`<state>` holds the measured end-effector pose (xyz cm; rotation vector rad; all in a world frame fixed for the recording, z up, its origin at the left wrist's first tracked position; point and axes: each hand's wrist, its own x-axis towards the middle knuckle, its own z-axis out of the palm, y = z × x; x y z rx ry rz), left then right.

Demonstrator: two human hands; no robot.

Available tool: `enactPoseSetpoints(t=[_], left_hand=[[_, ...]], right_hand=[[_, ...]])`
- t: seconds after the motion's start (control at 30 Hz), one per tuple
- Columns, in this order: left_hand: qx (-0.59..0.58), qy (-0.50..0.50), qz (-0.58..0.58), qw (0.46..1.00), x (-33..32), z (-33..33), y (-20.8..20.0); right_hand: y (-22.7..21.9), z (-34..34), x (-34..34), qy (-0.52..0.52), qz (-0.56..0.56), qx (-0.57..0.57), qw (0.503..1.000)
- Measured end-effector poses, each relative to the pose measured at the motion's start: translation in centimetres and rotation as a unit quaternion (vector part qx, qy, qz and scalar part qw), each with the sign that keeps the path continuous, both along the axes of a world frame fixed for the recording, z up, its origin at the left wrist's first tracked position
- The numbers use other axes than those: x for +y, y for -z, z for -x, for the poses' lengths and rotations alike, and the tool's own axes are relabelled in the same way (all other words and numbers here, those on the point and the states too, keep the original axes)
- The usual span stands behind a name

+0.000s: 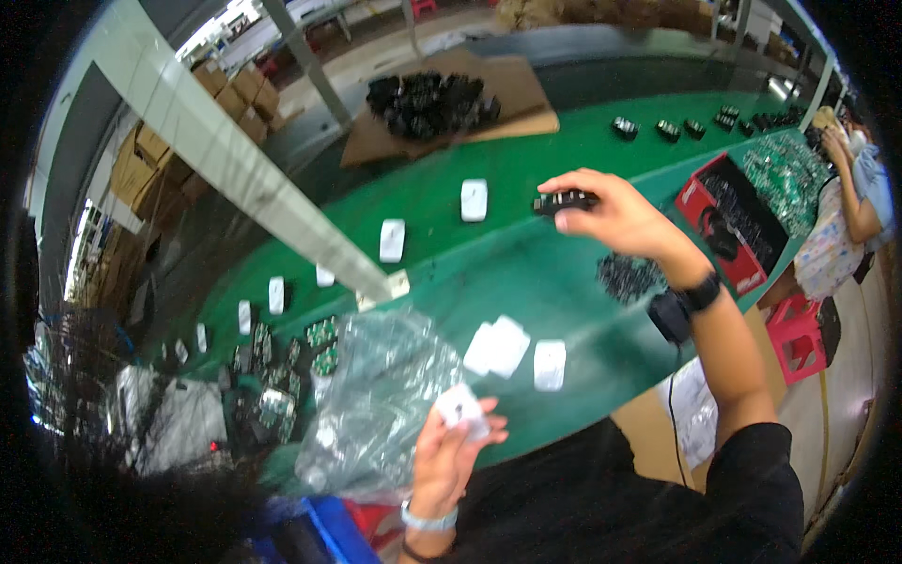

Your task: The person assembles electronic devices by inserting a small black component into a white plastic piece, placing a circuit board into a black housing, and snapping the white piece on top. They repeat this process multiple times, occasionally reaching for small parts on the table.

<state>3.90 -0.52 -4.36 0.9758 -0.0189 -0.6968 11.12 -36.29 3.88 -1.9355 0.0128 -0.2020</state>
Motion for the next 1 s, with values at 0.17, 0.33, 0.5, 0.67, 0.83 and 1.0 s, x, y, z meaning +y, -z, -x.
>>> enactPoseSetpoints(t=[0.17, 0.33, 0.5, 0.67, 0.83, 1.0], left_hand=[[0.069, 0.068, 0.160, 0.982, -2.1, 1.3, -1.4], [0.116, 0.074, 0.160, 0.977, -2.7, 3.4, -0.4], [0.115, 0.068, 0.206, 0.969, -2.3, 4.8, 0.0], [0.101, 0.096, 0.174, 0.975, -1.8, 5.3, 1.2], [0.084, 0.109, 0.151, 0.979, -2.1, 5.5, 1.3], [0.064, 0.140, 0.148, 0.977, -1.5, 5.4, 1.6]], right_hand=[[-0.2, 14.3, 9.1, -0.105, -0.166, 0.059, 0.979], [1.5, 17.1, 11.6, -0.087, -0.024, 0.038, 0.995], [1.5, 17.8, 12.8, -0.041, 0.025, 0.045, 0.998], [0.4, 17.3, 13.6, -0.040, 0.065, 0.078, 0.994], [0.5, 17.5, 14.4, -0.019, 0.138, 0.044, 0.989], [0.0, 17.6, 14.7, -0.041, 0.128, 0.025, 0.991]])
